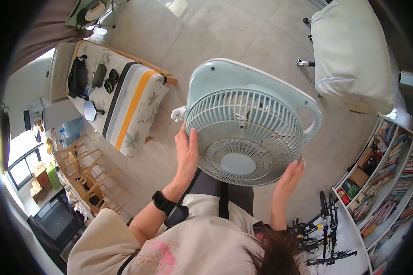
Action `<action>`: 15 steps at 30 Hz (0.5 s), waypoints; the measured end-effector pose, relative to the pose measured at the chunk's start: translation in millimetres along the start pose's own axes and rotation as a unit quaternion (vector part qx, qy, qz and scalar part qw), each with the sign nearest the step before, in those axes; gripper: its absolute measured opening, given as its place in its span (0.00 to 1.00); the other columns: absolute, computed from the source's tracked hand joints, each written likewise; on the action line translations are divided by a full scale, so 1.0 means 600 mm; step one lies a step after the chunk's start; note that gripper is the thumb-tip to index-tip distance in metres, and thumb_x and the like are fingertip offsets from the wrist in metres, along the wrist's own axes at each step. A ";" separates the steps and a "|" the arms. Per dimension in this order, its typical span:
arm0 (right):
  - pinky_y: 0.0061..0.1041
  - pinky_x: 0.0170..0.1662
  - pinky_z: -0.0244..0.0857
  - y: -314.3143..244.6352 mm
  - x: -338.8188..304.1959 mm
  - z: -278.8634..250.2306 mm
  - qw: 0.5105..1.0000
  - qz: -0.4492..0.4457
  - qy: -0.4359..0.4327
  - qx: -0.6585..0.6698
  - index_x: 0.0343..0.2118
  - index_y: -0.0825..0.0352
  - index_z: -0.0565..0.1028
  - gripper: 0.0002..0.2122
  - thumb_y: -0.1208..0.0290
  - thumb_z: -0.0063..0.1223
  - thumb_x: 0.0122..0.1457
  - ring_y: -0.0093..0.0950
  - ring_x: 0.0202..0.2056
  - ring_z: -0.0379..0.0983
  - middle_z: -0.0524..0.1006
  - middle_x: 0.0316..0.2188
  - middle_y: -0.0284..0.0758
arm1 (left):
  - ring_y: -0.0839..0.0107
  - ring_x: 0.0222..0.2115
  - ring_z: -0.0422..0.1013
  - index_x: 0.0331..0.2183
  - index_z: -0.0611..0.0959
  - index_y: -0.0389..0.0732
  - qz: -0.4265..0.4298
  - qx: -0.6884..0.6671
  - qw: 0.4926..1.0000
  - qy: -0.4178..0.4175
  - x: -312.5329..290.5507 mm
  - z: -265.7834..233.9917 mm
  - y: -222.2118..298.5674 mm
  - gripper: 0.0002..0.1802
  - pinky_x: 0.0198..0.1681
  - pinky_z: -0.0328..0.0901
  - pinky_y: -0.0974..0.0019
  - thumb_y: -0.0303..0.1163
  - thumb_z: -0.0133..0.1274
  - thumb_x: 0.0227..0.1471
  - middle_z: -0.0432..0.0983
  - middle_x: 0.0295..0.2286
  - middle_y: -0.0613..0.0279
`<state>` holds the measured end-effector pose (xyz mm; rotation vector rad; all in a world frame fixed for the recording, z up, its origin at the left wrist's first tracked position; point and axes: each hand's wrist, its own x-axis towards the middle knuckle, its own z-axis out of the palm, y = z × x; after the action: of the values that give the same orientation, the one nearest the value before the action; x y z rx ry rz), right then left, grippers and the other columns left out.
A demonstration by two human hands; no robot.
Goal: Disassembling a table fan to remove the grill and blades using tools.
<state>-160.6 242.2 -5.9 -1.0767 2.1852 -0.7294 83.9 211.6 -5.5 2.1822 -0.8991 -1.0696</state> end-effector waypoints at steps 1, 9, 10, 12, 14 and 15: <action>0.30 0.57 0.47 -0.004 0.006 -0.003 1.000 0.007 0.003 0.001 0.52 0.74 0.63 0.24 0.56 0.29 0.66 0.35 0.53 0.59 0.65 0.50 0.44 | 0.50 0.51 0.55 0.56 0.59 0.32 0.028 0.003 1.000 0.001 0.000 0.001 -0.001 0.33 0.55 0.50 0.56 0.48 0.39 0.59 0.57 0.49 0.41; 0.33 0.55 0.52 0.035 0.036 -0.028 0.995 0.063 -0.054 0.056 0.56 0.69 0.60 0.30 0.46 0.29 0.62 0.32 0.55 0.58 0.61 0.55 0.40 | 0.53 0.53 0.55 0.55 0.62 0.33 0.031 -0.089 0.995 -0.031 0.009 -0.017 -0.035 0.30 0.57 0.49 0.57 0.45 0.39 0.59 0.58 0.50 0.44; 0.35 0.55 0.52 0.022 0.036 -0.029 0.987 0.107 -0.076 0.091 0.56 0.68 0.60 0.32 0.42 0.29 0.61 0.32 0.55 0.58 0.61 0.55 0.39 | 0.56 0.52 0.56 0.55 0.62 0.33 0.032 -0.146 0.989 -0.022 0.011 -0.019 -0.056 0.29 0.56 0.50 0.58 0.44 0.39 0.60 0.59 0.50 0.45; 0.35 0.55 0.53 0.016 0.041 -0.030 0.986 0.123 -0.076 0.087 0.56 0.68 0.60 0.33 0.41 0.28 0.61 0.33 0.54 0.59 0.61 0.55 0.39 | 0.64 0.50 0.61 0.53 0.64 0.33 -0.021 -0.260 0.965 0.003 0.006 -0.034 -0.055 0.26 0.53 0.55 0.63 0.42 0.38 0.60 0.63 0.49 0.50; 0.35 0.54 0.54 0.012 0.047 -0.035 0.984 0.139 -0.073 0.081 0.55 0.69 0.60 0.34 0.40 0.27 0.60 0.34 0.53 0.59 0.62 0.54 0.40 | 0.64 0.51 0.60 0.53 0.65 0.34 -0.074 -0.311 0.947 0.017 0.010 -0.042 -0.074 0.26 0.54 0.54 0.64 0.43 0.37 0.61 0.63 0.49 0.50; 0.35 0.54 0.54 0.010 0.052 -0.039 0.984 0.145 -0.079 0.071 0.56 0.69 0.60 0.35 0.39 0.28 0.59 0.34 0.54 0.59 0.62 0.54 0.40 | 0.65 0.51 0.60 0.53 0.66 0.35 -0.117 -0.354 0.928 0.026 0.015 -0.048 -0.087 0.26 0.55 0.53 0.64 0.45 0.36 0.61 0.64 0.49 0.50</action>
<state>-195.7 224.7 -2.6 -0.6994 2.0601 -0.6338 128.7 242.6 -30.9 1.7051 -0.1627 -1.2013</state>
